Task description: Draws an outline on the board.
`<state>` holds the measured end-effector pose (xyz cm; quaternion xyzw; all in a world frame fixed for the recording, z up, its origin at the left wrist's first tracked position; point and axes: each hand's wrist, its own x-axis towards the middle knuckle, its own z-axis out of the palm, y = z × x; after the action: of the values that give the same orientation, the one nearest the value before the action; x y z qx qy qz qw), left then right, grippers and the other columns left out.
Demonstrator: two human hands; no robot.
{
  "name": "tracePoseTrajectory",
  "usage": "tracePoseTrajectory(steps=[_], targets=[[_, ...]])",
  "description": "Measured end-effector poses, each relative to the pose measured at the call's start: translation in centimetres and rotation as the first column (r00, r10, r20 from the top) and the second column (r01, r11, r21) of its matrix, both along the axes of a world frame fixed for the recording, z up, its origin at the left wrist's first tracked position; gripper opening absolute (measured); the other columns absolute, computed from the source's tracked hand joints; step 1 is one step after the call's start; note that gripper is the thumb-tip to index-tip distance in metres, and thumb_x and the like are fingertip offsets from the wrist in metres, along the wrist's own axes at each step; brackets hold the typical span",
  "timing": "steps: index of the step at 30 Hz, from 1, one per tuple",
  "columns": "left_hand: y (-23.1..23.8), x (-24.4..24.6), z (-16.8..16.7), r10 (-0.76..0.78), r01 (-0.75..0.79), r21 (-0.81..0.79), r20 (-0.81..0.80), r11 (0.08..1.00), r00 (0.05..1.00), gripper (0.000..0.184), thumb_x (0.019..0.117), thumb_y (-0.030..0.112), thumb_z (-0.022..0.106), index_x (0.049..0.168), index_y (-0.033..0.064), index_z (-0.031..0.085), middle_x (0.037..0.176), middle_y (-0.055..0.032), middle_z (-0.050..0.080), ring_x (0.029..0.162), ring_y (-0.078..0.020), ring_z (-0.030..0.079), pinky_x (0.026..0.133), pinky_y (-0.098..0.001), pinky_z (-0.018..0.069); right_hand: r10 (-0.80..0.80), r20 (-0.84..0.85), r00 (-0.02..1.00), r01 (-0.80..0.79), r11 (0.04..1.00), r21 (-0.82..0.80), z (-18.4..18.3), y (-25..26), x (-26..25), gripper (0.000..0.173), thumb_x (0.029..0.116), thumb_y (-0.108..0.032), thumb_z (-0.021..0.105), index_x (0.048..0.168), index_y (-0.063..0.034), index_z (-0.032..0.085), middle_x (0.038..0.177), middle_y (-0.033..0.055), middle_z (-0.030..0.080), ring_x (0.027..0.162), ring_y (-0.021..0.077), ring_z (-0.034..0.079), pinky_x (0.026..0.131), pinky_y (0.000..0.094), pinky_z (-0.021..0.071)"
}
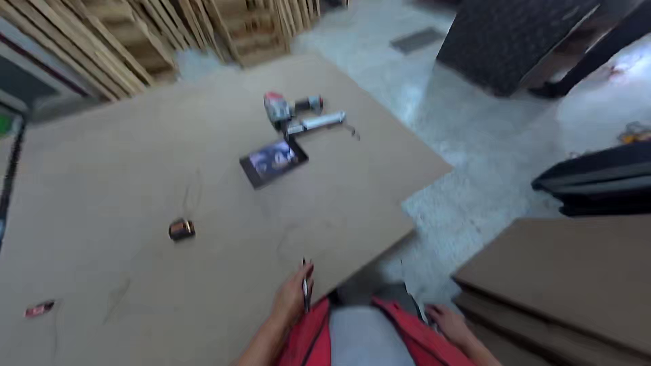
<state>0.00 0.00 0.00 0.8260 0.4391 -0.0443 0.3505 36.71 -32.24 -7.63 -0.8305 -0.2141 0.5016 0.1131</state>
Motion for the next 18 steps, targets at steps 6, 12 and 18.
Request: tracePoseTrajectory(steps=[6, 12, 18], targets=[[2.9, -2.4, -1.0, 0.252, -0.244, -0.076, 0.433, 0.967, 0.865, 0.042, 0.1094, 0.031, 0.045, 0.144, 0.0113, 0.058, 0.13, -0.0026, 0.072, 0.119, -0.0136, 0.069, 0.106, -0.0422, 0.0562, -0.026, -0.053, 0.998, 0.023, 0.999, -0.042, 2.7, 1.1, -3.0, 0.043, 0.1054, -0.042, 0.053, 0.136, -0.0144, 0.065, 0.121, 0.0081, 0.072, 0.105, 0.0201, 0.072, 0.095, 0.0465, 0.0581], [6.4, -1.0, -0.1, 0.536, -0.449, -0.3, 0.354, 0.841, 0.767, 0.034, 0.1074, 0.03, 0.053, 0.128, 0.0095, 0.07, 0.104, -0.004, 0.078, 0.096, -0.0141, 0.075, 0.094, -0.0406, 0.0604, -0.16, -0.029, 0.987, 0.145, 0.944, -0.295, 1.9, -4.9, -3.9, 0.036, 0.1071, -0.035, 0.053, 0.126, -0.009, 0.07, 0.116, 0.013, 0.074, 0.105, 0.0264, 0.072, 0.097, 0.0507, 0.0546], [8.7, -0.6, -1.8, 0.682, -0.507, -0.471, 0.358, 0.722, 0.638, 0.02, 0.1039, 0.014, 0.06, 0.115, 0.0051, 0.074, 0.088, -0.0084, 0.077, 0.076, -0.0176, 0.073, 0.072, -0.0349, 0.0623, -0.357, 0.01, 0.934, 0.338, 0.876, -0.344, 3.6, -7.9, -4.5, 0.031, 0.1075, -0.029, 0.054, 0.124, -0.0062, 0.069, 0.111, 0.0136, 0.074, 0.096, 0.0261, 0.072, 0.087, 0.049, 0.0569]])
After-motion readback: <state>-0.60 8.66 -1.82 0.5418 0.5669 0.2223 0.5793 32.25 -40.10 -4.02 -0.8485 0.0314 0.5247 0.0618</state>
